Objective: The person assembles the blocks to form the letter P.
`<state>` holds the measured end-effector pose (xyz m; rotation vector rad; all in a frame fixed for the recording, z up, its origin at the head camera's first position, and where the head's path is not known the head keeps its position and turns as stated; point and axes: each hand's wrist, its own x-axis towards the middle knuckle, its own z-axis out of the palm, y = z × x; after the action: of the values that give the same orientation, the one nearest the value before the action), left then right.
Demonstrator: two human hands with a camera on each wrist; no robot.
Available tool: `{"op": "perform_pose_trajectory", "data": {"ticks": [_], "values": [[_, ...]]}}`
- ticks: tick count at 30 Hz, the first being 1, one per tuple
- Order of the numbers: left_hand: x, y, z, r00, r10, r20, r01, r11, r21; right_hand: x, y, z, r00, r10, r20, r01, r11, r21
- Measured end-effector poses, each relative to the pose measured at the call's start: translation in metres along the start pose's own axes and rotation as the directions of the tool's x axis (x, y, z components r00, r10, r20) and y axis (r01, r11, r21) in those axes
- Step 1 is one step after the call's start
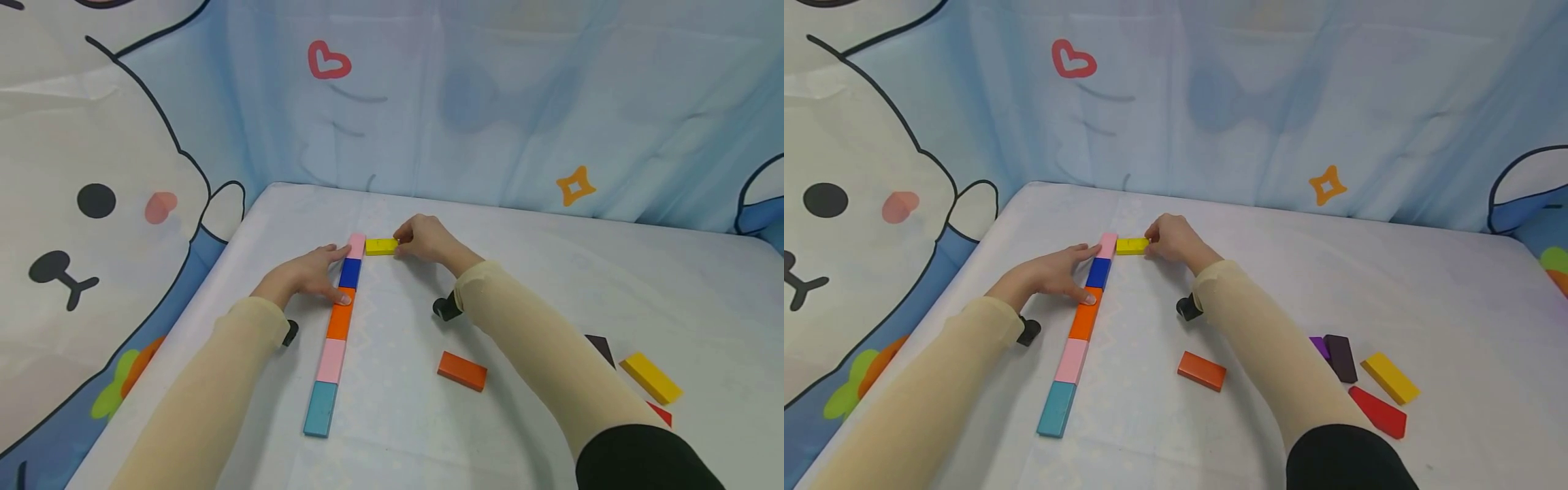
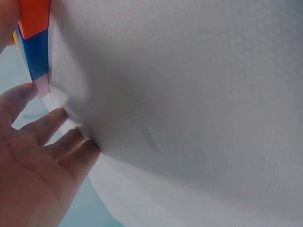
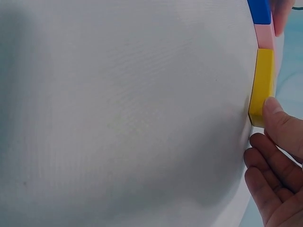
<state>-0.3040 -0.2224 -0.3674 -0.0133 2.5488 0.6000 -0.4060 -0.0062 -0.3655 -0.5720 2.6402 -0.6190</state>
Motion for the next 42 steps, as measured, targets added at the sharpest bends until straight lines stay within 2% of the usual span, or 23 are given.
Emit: {"op": "perform_pose_trajectory", "data": {"ticks": [12, 19, 24, 34, 42], "values": [[0.000, 0.001, -0.001, 1.000, -0.005, 0.008, 0.005, 1.000, -0.002, -0.011, 0.011, -0.008, 0.999, 0.033, 0.015, -0.033, 0.999, 0.000], [-0.001, 0.000, 0.000, 1.000, 0.000, 0.012, 0.000, 1.000, -0.006, -0.023, 0.022, -0.011, 1.000, 0.002, 0.011, -0.001, 1.000, -0.030], [-0.002, -0.001, 0.001, 1.000, 0.009, 0.011, -0.009, 1.000, 0.000, -0.036, 0.030, -0.012, 0.999, -0.035, -0.001, 0.035, 0.998, -0.051], [-0.004, -0.001, 0.000, 1.000, 0.020, 0.015, -0.021, 1.000, 0.012, -0.070, 0.046, -0.008, 0.998, -0.053, -0.017, 0.052, 0.998, -0.034], [-0.006, 0.002, 0.000, 1.000, 0.015, 0.017, -0.015, 1.000, 0.016, -0.107, 0.062, -0.002, 0.996, -0.083, -0.034, 0.082, 0.996, -0.022]]}}
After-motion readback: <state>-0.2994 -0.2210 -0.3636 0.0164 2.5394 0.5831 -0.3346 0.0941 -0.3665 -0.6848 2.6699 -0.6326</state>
